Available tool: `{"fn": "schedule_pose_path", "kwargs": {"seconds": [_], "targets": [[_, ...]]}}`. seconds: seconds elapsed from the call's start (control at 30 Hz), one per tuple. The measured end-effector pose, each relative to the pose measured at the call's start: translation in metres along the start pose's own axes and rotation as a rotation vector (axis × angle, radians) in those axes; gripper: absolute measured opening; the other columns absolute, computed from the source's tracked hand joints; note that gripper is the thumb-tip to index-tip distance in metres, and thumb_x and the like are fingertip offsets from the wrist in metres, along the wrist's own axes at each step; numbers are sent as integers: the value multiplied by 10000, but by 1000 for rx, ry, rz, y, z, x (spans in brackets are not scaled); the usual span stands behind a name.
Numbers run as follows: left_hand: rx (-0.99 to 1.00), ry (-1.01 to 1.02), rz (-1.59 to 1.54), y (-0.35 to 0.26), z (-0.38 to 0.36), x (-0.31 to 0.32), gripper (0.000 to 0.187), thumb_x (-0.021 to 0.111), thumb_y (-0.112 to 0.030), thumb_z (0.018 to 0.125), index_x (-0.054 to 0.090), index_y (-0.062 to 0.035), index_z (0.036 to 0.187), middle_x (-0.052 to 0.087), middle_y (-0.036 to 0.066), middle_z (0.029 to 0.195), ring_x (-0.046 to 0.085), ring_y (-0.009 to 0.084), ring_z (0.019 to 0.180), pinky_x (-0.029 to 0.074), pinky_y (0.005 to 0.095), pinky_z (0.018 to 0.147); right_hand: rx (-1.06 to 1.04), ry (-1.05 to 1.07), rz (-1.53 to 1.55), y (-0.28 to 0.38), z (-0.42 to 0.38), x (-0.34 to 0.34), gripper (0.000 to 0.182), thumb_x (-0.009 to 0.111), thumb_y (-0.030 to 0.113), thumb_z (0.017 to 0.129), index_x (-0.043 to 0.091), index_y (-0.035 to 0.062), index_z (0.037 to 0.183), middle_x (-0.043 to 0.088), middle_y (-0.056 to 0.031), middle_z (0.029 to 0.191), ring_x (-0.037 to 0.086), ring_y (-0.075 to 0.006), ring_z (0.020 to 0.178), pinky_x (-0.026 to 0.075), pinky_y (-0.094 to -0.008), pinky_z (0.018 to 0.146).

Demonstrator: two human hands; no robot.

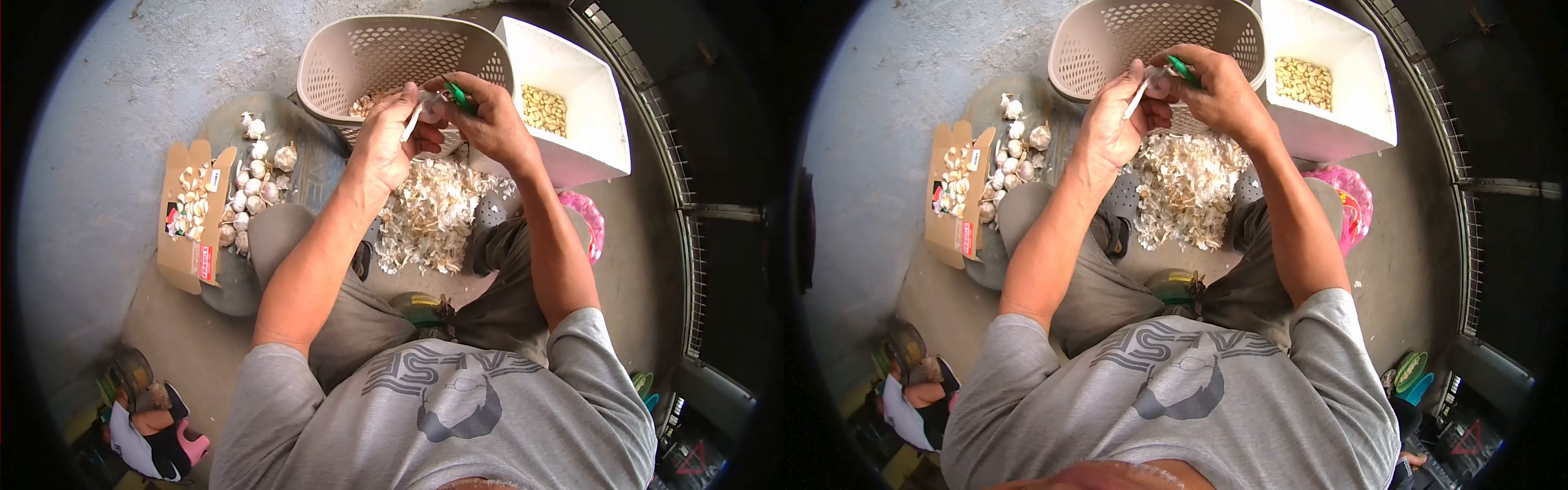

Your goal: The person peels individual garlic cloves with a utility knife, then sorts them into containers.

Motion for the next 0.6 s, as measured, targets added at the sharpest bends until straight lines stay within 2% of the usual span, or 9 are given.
{"fn": "schedule_pose_path", "kwargs": {"seconds": [0.07,0.13,0.2,0.27,0.37,0.47,0.53,0.57,0.6], "targets": [[19,43,-56,0,0,2,348,504,-382,1086,651,-66,1084,696,91,960,682,224,801,548,385,729,80,-11,31,5,1,-2,298,685,182,1004,652,-22,1219,731,-80,896,673,-119,773,563,-312,702],[39,83,-64,-2,1,4,333,494,-355,1089,643,-57,1106,697,96,1004,693,236,836,556,391,755,146,-33,129,-2,2,-5,272,671,179,1016,654,-10,1210,686,-47,809,614,-87,676,507,-281,600],[62,121,-22,-6,2,6,317,492,-322,1087,636,-45,1145,697,95,1042,701,242,867,561,392,776,185,-46,246,-10,4,-5,256,661,180,1025,654,0,1207,648,-23,756,563,-63,604,451,-257,526],[108,39,156,-13,-2,17,309,514,-280,1072,631,-28,1206,700,83,1039,705,222,871,566,365,764,210,-48,380,-13,2,-3,252,655,185,1032,650,8,1211,615,-8,736,521,-49,555,397,-241,480],[179,11,190,-14,-3,16,311,537,-268,1062,636,-14,1210,703,81,1033,702,202,849,580,356,741,203,-83,364,-7,0,0,229,677,191,1017,675,11,1160,627,-7,740,584,-74,615,461,-251,548],[196,22,157,-12,-1,9,317,560,-286,1055,654,-5,1168,705,76,998,695,185,819,594,355,709,-135,-206,-39,-3,4,1,201,703,191,999,700,13,1091,663,-21,775,639,-100,691,516,-267,638],[216,52,212,-10,-2,4,336,573,-312,1051,666,0,1133,702,71,961,689,177,803,603,360,694,-51,-167,93,3,1,4,190,717,186,988,705,7,1052,681,-27,789,664,-118,744,538,-282,703],[267,27,288,-7,-3,7,363,572,-351,1052,680,-6,1089,685,60,898,664,157,760,582,332,656,-10,-148,158,7,0,4,187,724,183,982,708,4,1033,689,-30,795,676,-127,771,548,-289,735],[267,7,307,-6,-3,9,363,568,-355,1053,677,-9,1074,680,59,890,654,152,745,573,324,647,-5,-144,167,6,0,4,185,727,181,979,706,2,1024,688,-26,783,664,-118,739,541,-280,702]]}}
Point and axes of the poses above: each hand's wrist, its own z-axis towards the middle knuckle, its own x-axis out of the palm, y = z × x, the point moved 3 cm from there along z, towards the middle knuckle
